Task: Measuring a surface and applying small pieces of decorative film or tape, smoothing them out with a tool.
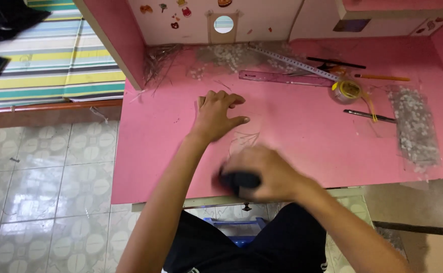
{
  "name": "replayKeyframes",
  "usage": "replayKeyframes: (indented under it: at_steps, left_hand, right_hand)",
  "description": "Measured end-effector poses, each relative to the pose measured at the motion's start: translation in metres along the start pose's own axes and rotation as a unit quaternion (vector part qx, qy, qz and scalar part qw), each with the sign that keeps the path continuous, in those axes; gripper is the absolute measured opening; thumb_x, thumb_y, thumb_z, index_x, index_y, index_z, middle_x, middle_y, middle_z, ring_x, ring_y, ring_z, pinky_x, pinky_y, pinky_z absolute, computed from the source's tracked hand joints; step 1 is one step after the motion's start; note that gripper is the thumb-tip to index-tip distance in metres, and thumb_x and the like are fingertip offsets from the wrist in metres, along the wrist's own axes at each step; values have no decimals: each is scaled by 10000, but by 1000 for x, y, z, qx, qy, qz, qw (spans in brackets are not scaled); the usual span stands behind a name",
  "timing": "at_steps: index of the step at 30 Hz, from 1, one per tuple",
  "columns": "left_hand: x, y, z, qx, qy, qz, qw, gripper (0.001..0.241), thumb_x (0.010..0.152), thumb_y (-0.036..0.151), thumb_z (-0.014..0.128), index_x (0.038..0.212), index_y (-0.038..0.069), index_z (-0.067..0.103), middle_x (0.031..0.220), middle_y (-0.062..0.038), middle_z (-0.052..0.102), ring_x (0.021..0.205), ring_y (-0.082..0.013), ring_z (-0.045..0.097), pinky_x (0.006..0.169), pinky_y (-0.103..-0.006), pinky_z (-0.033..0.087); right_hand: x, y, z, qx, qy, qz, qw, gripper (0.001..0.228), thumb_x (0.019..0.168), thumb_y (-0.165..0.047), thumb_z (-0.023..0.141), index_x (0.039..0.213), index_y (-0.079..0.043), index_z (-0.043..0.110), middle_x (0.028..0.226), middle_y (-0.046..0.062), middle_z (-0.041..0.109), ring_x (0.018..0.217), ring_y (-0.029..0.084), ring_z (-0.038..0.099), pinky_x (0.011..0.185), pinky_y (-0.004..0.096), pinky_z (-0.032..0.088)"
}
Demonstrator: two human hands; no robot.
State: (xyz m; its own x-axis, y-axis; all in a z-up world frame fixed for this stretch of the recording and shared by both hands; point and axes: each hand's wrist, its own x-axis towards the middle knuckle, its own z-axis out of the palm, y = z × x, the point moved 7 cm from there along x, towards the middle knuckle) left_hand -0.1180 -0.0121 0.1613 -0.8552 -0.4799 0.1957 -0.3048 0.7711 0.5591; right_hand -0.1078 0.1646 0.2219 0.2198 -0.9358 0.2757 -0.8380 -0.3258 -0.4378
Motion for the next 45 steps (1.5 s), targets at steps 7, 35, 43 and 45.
replayKeyframes:
  at_steps: [7, 35, 43, 45]
  left_hand:
    - [-1, -3, 6, 17, 7, 0, 1000, 488, 781, 501, 827, 1212, 322, 683, 963, 50, 600, 1067, -243, 558, 1000, -491, 380]
    - [-205, 93, -18, 157, 87, 167, 970, 680, 935, 536, 679, 1433, 89, 556, 1497, -78, 576, 1429, -278, 477, 1180, -658, 248]
    - [-219, 88, -44, 143, 231, 154, 950, 405, 938, 431, 767, 1236, 160, 721, 1091, 30, 770, 1096, -187, 652, 1135, -584, 339]
    - [-209, 81, -25, 156, 175, 145, 961, 545, 963, 526, 671, 1358, 154, 620, 1309, -20, 662, 1274, -213, 550, 1174, -605, 279]
  right_hand:
    - [8, 14, 36, -167, -12, 20, 986, 663, 561, -412, 784, 1194, -237, 700, 1156, 49, 676, 1156, 312, 617, 917, 522, 431]
    - [-111, 89, -79, 7, 318, 343, 884, 324, 940, -196, 697, 1219, -39, 653, 1198, 140, 697, 1103, 275, 651, 996, 392, 501]
    - [-94, 110, -73, -162, 275, 419, 850, 405, 965, -321, 694, 1273, -71, 611, 1234, 152, 620, 1156, 371, 576, 869, 542, 502]
    - [-92, 109, -70, -176, 275, 414, 850, 403, 955, -316, 708, 1267, -76, 621, 1231, 150, 632, 1150, 378, 583, 847, 553, 514]
